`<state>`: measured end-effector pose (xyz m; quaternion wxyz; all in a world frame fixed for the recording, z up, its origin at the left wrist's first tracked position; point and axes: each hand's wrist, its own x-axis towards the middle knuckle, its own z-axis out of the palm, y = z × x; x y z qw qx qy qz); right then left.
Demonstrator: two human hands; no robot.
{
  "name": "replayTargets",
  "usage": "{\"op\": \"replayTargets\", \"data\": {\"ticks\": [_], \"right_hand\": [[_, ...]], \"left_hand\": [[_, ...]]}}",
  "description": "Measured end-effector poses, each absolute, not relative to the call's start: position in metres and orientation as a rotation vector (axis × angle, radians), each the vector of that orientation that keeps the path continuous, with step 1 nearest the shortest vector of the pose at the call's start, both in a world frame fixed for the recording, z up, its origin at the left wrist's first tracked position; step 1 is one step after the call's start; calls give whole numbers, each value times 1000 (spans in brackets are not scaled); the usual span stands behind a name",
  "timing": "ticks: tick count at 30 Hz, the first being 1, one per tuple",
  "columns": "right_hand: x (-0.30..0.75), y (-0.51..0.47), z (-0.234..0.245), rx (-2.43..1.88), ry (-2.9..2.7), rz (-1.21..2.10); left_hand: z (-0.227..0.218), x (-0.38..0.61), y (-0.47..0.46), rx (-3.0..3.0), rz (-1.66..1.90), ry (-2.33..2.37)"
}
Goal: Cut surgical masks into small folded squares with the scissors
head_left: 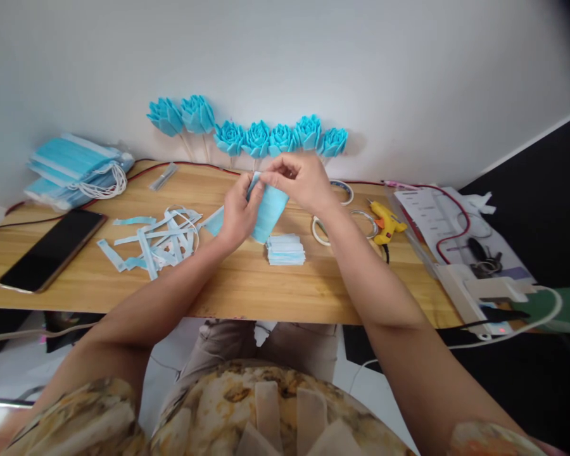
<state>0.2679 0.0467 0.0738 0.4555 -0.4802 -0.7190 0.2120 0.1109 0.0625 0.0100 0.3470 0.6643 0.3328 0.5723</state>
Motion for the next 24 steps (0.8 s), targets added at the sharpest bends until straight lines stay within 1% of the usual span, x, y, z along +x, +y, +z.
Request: {"op": "replayTargets", "data": {"ticks": [5, 9, 13, 24], "right_hand": [[271, 49, 72, -1205, -1830, 336], [291, 50, 81, -1154, -1798, 161], [311, 47, 92, -1201, -1756, 73], [331, 46, 90, -1281, -1801, -163]], "left_hand": [[11, 112, 64, 1698, 1356, 810], [11, 112, 62, 1670, 1210, 757], [13, 113, 56, 1671, 1081, 761], [11, 114, 57, 1789, 968, 710]]}}
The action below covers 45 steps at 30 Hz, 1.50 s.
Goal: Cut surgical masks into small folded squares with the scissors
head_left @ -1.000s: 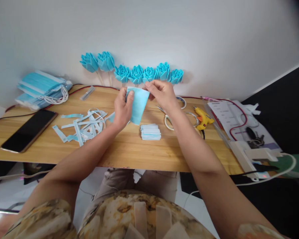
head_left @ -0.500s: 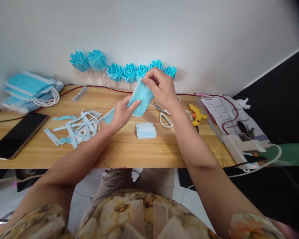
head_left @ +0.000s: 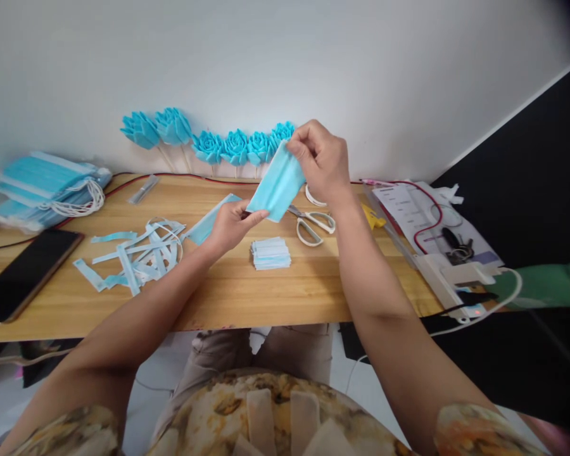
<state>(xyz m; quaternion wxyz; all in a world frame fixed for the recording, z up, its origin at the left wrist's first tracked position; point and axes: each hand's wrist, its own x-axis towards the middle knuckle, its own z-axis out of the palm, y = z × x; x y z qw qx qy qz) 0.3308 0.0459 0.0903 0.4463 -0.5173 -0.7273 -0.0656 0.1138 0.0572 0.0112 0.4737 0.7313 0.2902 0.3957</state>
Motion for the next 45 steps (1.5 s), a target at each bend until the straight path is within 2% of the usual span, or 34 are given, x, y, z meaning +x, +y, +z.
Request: {"op": "replayTargets", "data": {"ticks": [26, 35, 41, 45], "right_hand": [[331, 44, 93, -1239, -1828, -75], [338, 46, 93, -1263, -1860, -186], [331, 42, 97, -1280, -1912, -202], [314, 35, 101, -1261, -1981, -178]], "left_hand": [[11, 113, 57, 1752, 1003, 722], [19, 108, 53, 2138, 1002, 654], [21, 101, 70, 1970, 930, 518], [29, 93, 79, 1806, 1101, 446]]}}
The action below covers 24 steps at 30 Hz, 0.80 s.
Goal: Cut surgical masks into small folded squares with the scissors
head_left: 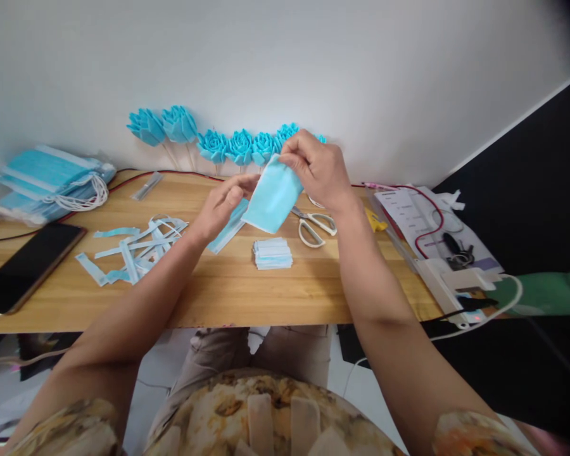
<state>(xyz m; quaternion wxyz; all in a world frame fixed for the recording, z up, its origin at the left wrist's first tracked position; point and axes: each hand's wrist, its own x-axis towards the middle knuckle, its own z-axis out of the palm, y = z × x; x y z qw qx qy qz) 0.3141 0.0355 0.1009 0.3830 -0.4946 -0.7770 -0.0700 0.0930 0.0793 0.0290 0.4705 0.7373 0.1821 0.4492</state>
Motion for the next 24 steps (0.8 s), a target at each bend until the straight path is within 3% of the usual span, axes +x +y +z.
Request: {"op": "replayTargets", "data": {"ticks": [11, 24], "right_hand": [[277, 40, 77, -1229, -2163, -266], [319, 31, 106, -1357, -1911, -237]], "left_hand": [[36, 91, 71, 1771, 1054, 668], [24, 98, 78, 1845, 929, 585]]}}
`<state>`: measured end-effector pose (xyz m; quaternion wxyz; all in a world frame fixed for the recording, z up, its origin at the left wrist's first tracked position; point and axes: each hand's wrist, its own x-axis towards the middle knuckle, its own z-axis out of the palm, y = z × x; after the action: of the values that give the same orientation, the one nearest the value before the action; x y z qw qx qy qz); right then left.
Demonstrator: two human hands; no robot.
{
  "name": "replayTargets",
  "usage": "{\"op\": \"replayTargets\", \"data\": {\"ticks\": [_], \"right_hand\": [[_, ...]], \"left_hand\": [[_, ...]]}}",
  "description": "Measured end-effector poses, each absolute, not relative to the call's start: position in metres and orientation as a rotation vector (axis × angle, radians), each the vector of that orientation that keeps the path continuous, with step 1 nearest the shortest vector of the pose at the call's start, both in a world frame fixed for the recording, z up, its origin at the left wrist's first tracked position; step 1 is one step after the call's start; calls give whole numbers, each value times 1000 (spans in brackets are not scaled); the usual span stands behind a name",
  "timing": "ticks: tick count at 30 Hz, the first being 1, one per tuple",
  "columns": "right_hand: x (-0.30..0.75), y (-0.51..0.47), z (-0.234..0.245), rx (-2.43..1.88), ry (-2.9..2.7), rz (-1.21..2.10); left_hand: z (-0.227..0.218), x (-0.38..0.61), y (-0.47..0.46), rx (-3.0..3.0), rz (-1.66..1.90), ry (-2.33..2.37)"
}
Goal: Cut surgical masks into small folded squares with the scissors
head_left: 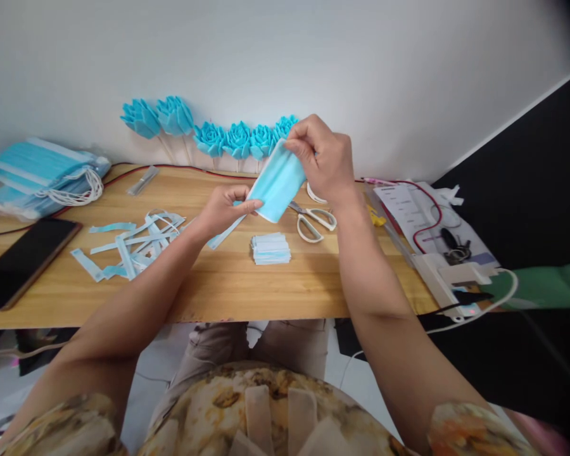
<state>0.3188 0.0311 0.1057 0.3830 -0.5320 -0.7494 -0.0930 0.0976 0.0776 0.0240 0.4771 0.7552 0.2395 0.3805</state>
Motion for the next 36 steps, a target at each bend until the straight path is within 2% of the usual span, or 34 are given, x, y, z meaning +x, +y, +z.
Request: {"op": "replayTargets", "data": {"ticks": [7, 16, 28, 31, 36], "right_hand": [[319, 38, 99, -1314, -1913, -223], [289, 39, 86, -1352, -2117, -259], [273, 40, 72, -1267, -2107, 26], [280, 47, 70, -1224, -1988, 218], [286, 64, 54, -1071, -1959, 787]], "left_hand": [[21, 95, 85, 1946, 877, 571], [39, 85, 83, 1796, 1055, 526], [28, 92, 84, 1694, 1096, 611], [25, 91, 90, 1525, 1259, 671], [20, 92, 102, 1312, 1408, 634]]}}
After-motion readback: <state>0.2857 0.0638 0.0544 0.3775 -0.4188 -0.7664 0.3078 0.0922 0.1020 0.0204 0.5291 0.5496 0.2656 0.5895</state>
